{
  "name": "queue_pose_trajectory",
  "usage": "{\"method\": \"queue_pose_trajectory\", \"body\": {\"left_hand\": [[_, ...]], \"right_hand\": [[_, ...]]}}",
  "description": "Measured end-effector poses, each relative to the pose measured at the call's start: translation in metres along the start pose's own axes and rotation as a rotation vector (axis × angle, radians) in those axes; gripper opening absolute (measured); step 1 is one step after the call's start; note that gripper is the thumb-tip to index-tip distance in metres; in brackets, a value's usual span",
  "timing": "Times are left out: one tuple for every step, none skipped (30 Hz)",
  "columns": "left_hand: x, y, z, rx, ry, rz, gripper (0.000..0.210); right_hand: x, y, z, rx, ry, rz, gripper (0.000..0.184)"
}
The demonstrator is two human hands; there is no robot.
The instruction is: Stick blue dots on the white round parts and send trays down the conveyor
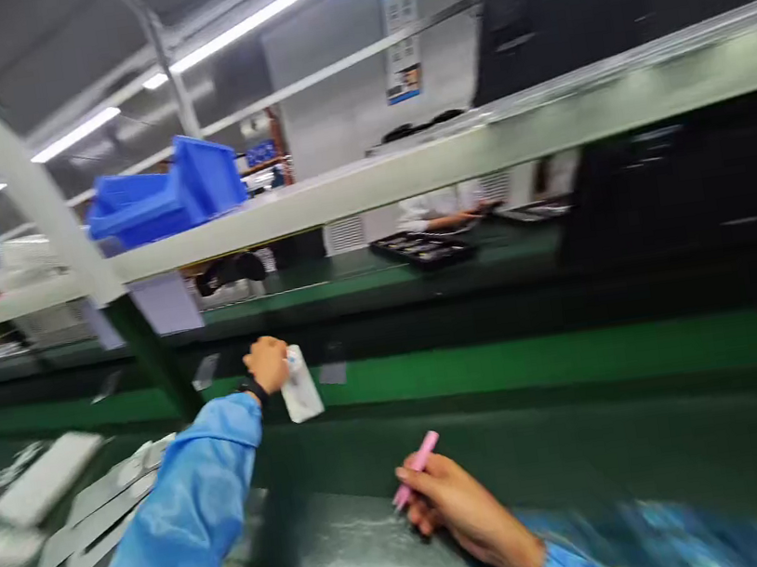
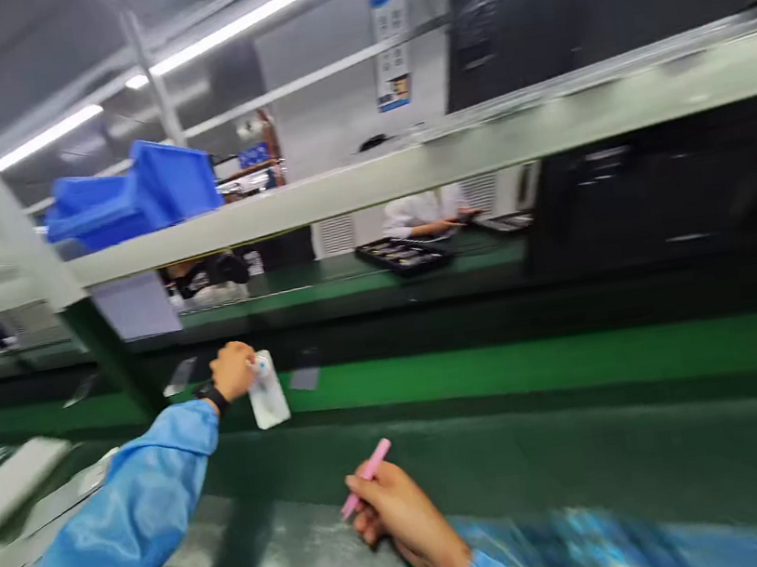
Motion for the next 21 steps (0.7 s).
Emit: {"method": "queue_pose_trajectory", "body": {"left_hand": [[0.011, 0.020, -0.009, 0.008, -0.032, -0.002, 0.033], [0.022, 0.037, -0.015, 0.009, -0.061, -0.006, 0.032], [0.032, 0.050, -0.019, 0.009, -0.090, -0.006, 0.031], [0.042, 0.061, -0.021, 0.011, -0.117, 0.000, 0.029], [0.052, 0.070, -0.022, 0.012, -0.145, 0.008, 0.029], [0.063, 0.078, -0.022, 0.010, -0.174, 0.016, 0.029], [0.073, 0.083, -0.023, 0.002, -0.202, 0.021, 0.030], [0.082, 0.086, -0.024, -0.010, -0.231, 0.024, 0.031], [0.090, 0.088, -0.025, -0.024, -0.260, 0.024, 0.033], [0.097, 0.088, -0.027, -0.035, -0.286, 0.023, 0.033], [0.102, 0.086, -0.029, -0.041, -0.308, 0.022, 0.033], [0.105, 0.084, -0.031, -0.044, -0.324, 0.022, 0.033], [0.107, 0.082, -0.033, -0.046, -0.332, 0.024, 0.032], [0.107, 0.080, -0.035, -0.047, -0.332, 0.028, 0.032], [0.107, 0.078, -0.036, -0.046, -0.326, 0.037, 0.032], [0.106, 0.078, -0.036, -0.043, -0.316, 0.052, 0.032], [0.105, 0.079, -0.036, -0.038, -0.303, 0.075, 0.032], [0.103, 0.079, -0.035, -0.032, -0.287, 0.106, 0.033], [0.099, 0.080, -0.035, -0.028, -0.269, 0.143, 0.033], [0.095, 0.080, -0.035, -0.027, -0.248, 0.185, 0.033], [0.089, 0.079, -0.034, -0.031, -0.226, 0.229, 0.033]], "right_hand": [[-0.001, 0.001, -0.003, 0.008, 0.014, -0.044, 0.031], [-0.001, 0.002, -0.006, 0.019, 0.013, -0.070, 0.033], [0.000, 0.003, -0.008, 0.020, 0.006, -0.084, 0.034], [0.001, 0.004, -0.010, 0.021, -0.006, -0.088, 0.035], [0.002, 0.005, -0.011, 0.023, -0.017, -0.088, 0.037], [0.002, 0.007, -0.011, 0.024, -0.024, -0.087, 0.038], [0.003, 0.008, -0.010, 0.022, -0.025, -0.089, 0.040], [0.003, 0.010, -0.010, 0.021, -0.025, -0.091, 0.041], [0.002, 0.011, -0.010, 0.019, -0.024, -0.094, 0.043], [0.002, 0.012, -0.010, 0.021, -0.025, -0.096, 0.045], [0.003, 0.014, -0.011, 0.025, -0.029, -0.095, 0.046], [0.003, 0.014, -0.011, 0.032, -0.035, -0.089, 0.047], [0.003, 0.015, -0.012, 0.038, -0.042, -0.082, 0.047], [0.003, 0.015, -0.013, 0.041, -0.046, -0.075, 0.047], [0.003, 0.015, -0.013, 0.041, -0.047, -0.071, 0.047], [0.003, 0.015, -0.013, 0.037, -0.049, -0.069, 0.047], [0.003, 0.015, -0.013, 0.033, -0.050, -0.072, 0.046], [0.002, 0.015, -0.013, 0.030, -0.052, -0.077, 0.046], [0.002, 0.015, -0.013, 0.030, -0.055, -0.083, 0.046], [0.002, 0.015, -0.012, 0.030, -0.056, -0.085, 0.045], [0.002, 0.016, -0.013, 0.028, -0.056, -0.084, 0.045]]}}
Point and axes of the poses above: each hand's wrist, its own z-axis away from the middle knuckle, its own x-axis out of the palm, y = z × x, the point moved 5 cm from there along -z, towards the middle knuckle, and after that the axes turned 2 degrees about -x, right-handed, at the moved point
